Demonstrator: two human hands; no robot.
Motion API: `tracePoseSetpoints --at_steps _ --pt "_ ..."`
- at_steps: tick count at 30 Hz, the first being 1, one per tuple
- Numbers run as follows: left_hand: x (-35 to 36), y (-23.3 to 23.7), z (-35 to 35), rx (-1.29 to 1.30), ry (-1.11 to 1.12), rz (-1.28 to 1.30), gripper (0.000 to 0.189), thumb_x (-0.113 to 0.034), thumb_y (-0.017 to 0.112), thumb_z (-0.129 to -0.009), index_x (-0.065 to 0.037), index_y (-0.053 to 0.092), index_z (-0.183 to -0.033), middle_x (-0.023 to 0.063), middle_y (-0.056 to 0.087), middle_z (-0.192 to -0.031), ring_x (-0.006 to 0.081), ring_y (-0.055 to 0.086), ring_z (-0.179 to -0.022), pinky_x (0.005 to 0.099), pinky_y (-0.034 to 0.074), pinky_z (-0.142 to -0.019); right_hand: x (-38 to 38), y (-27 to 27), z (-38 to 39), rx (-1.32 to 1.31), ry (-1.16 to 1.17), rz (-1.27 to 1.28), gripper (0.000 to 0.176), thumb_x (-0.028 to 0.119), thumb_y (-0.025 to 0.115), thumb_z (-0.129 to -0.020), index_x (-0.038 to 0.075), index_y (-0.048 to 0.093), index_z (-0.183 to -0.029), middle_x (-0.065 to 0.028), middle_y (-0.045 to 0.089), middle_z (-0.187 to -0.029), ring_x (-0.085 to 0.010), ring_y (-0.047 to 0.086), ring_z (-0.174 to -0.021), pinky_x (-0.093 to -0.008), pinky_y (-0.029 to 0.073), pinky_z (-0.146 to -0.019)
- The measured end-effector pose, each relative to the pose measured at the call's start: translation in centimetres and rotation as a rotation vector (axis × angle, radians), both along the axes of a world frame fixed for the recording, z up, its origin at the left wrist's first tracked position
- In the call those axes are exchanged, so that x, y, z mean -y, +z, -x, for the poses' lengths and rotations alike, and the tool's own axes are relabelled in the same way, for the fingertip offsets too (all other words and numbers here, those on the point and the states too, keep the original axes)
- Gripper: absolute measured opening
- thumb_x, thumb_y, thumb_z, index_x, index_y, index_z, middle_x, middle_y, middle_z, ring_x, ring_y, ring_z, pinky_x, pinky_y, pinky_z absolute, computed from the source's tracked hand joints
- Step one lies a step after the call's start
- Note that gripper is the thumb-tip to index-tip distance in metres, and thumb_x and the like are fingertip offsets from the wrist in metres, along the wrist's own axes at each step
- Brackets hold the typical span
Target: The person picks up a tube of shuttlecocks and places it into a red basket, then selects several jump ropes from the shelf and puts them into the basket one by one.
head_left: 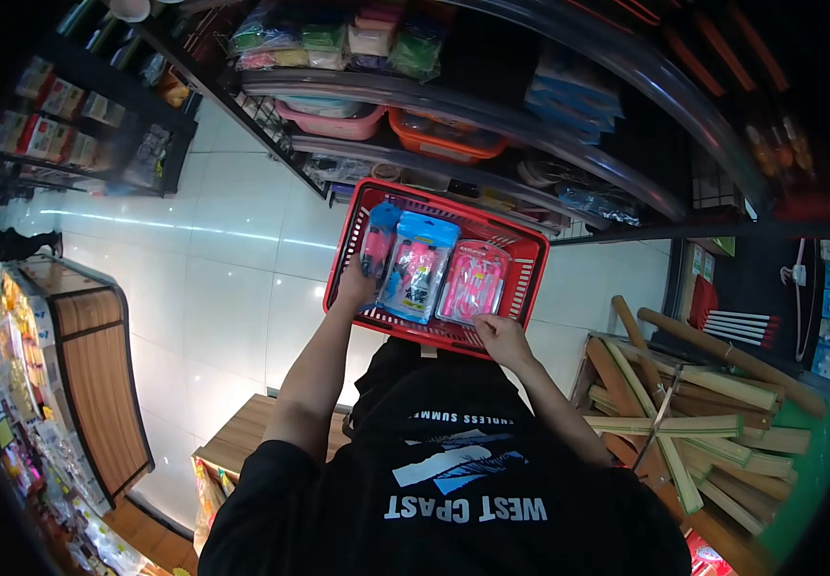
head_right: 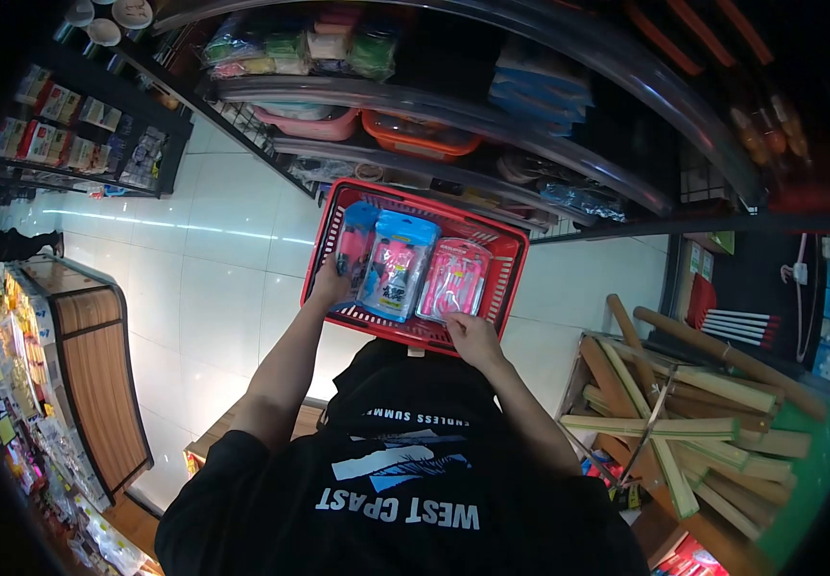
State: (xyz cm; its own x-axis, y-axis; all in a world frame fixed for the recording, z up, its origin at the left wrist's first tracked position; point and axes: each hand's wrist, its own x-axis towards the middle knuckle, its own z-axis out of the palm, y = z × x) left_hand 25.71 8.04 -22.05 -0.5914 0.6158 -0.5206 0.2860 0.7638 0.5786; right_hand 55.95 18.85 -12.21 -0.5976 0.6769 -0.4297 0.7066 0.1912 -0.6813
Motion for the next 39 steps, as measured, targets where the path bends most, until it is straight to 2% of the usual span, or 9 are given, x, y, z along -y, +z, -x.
tracePoseSetpoints --at_steps 11,15,19,23,25,29,30,33,39 --pt "-0.5 -6.2 -0.1 0.054 0.008 0.022 0.068 -0.006 0.053 -0.077 -0.001 0.028 -0.14 0.0327 0.06 -0.105 0.0465 0.059 -0.101 0.0492 0.046 -0.09 0.4 0.6 -1.5 0.103 -0.059 -0.001 0.022 0.021 0.059 -0.089 0.006 0.069 -0.103 -0.0192 0.068 -0.087 -0.0304 0.068 -0.08 -0.0359 0.052 -0.072" --pt "-0.1 -9.6 -0.8 0.045 0.031 0.093 0.07 -0.012 0.057 -0.078 -0.002 0.027 -0.141 0.0317 0.054 -0.119 0.0472 0.055 -0.107 0.0514 0.044 -0.091 -1.1 0.4 -1.3 -0.029 -0.017 -0.1 0.021 0.019 0.058 -0.09 0.005 0.069 -0.102 -0.0188 0.068 -0.087 -0.0284 0.068 -0.081 -0.034 0.052 -0.074" --pt "-0.5 -5.4 -2.8 -0.154 0.055 -0.004 0.074 -0.015 0.06 -0.078 -0.001 0.026 -0.142 0.0302 0.047 -0.126 0.0471 0.05 -0.113 0.0519 0.041 -0.094 -7.7 4.4 0.7 -0.308 -0.266 -0.193 0.022 0.018 0.057 -0.093 0.0 0.066 -0.101 -0.0111 0.07 -0.087 -0.0156 0.066 -0.082 -0.0293 0.05 -0.075" --pt "1.4 -3.5 -4.1 -0.293 -0.027 -0.47 0.07 -0.014 0.062 -0.078 0.001 0.031 -0.139 0.0299 0.047 -0.124 0.0461 0.049 -0.111 0.0519 0.04 -0.094 -16.0 15.6 4.7 -0.437 -0.477 -0.442 0.029 0.025 0.058 -0.095 -0.001 0.064 -0.106 -0.0074 0.069 -0.087 -0.01 0.062 -0.085 -0.0264 0.048 -0.076" --pt "2.3 -1.5 -5.3 -0.217 -0.112 -0.529 0.065 -0.012 0.063 -0.079 0.002 0.036 -0.136 0.0306 0.046 -0.125 0.047 0.047 -0.114 0.0512 0.04 -0.096 -20.5 17.4 6.0 -0.59 -0.518 -0.529 0.038 0.032 0.062 -0.092 -0.002 0.064 -0.109 -0.012 0.069 -0.093 -0.0152 0.064 -0.09 -0.0279 0.047 -0.081" --pt "4.0 2.3 -7.5 -0.029 -0.139 -0.411 0.06 -0.014 0.064 -0.082 0.003 0.038 -0.133 0.0288 0.046 -0.129 0.0449 0.045 -0.12 0.0473 0.038 -0.102 -29.1 17.8 8.2 -0.307 -0.466 -0.512 0.065 0.05 0.065 -0.083 0.0 0.058 -0.125 -0.0223 0.063 -0.116 -0.0313 0.061 -0.11 -0.0338 0.043 -0.093" --pt "4.3 2.4 -7.9 -0.017 -0.149 -0.422 0.059 -0.014 0.064 -0.083 0.003 0.038 -0.133 0.0284 0.045 -0.129 0.0443 0.046 -0.119 0.0464 0.04 -0.1 -29.8 18.3 9.4 -0.302 -0.485 -0.471 0.062 0.047 0.065 -0.086 0.0 0.057 -0.126 -0.0144 0.061 -0.125 -0.0257 0.058 -0.112 -0.0319 0.038 -0.099" --pt "5.2 4.4 -8.8 0.126 -0.098 -0.403 0.056 -0.014 0.063 -0.083 0.004 0.039 -0.132 0.028 0.045 -0.13 0.0438 0.049 -0.116 0.0444 0.044 -0.096 -31.5 17.9 11.3 -0.227 -0.32 -0.519 0.079 0.058 0.061 -0.082 0.007 0.044 -0.14 -0.0182 0.041 -0.144 -0.032 0.039 -0.133 -0.0357 0.032 -0.107" --pt "6.5 5.8 -10.1 0.139 -0.043 -0.392 0.054 -0.017 0.061 -0.086 0.003 0.041 -0.132 0.0298 0.05 -0.123 0.0425 0.052 -0.112 0.0439 0.045 -0.095 -34.1 16.7 11.2 -0.241 -0.348 -0.328 0.084 0.054 0.065 -0.08 0.008 0.037 -0.144 -0.0155 0.039 -0.146 -0.0278 0.04 -0.131 -0.0363 0.035 -0.104"
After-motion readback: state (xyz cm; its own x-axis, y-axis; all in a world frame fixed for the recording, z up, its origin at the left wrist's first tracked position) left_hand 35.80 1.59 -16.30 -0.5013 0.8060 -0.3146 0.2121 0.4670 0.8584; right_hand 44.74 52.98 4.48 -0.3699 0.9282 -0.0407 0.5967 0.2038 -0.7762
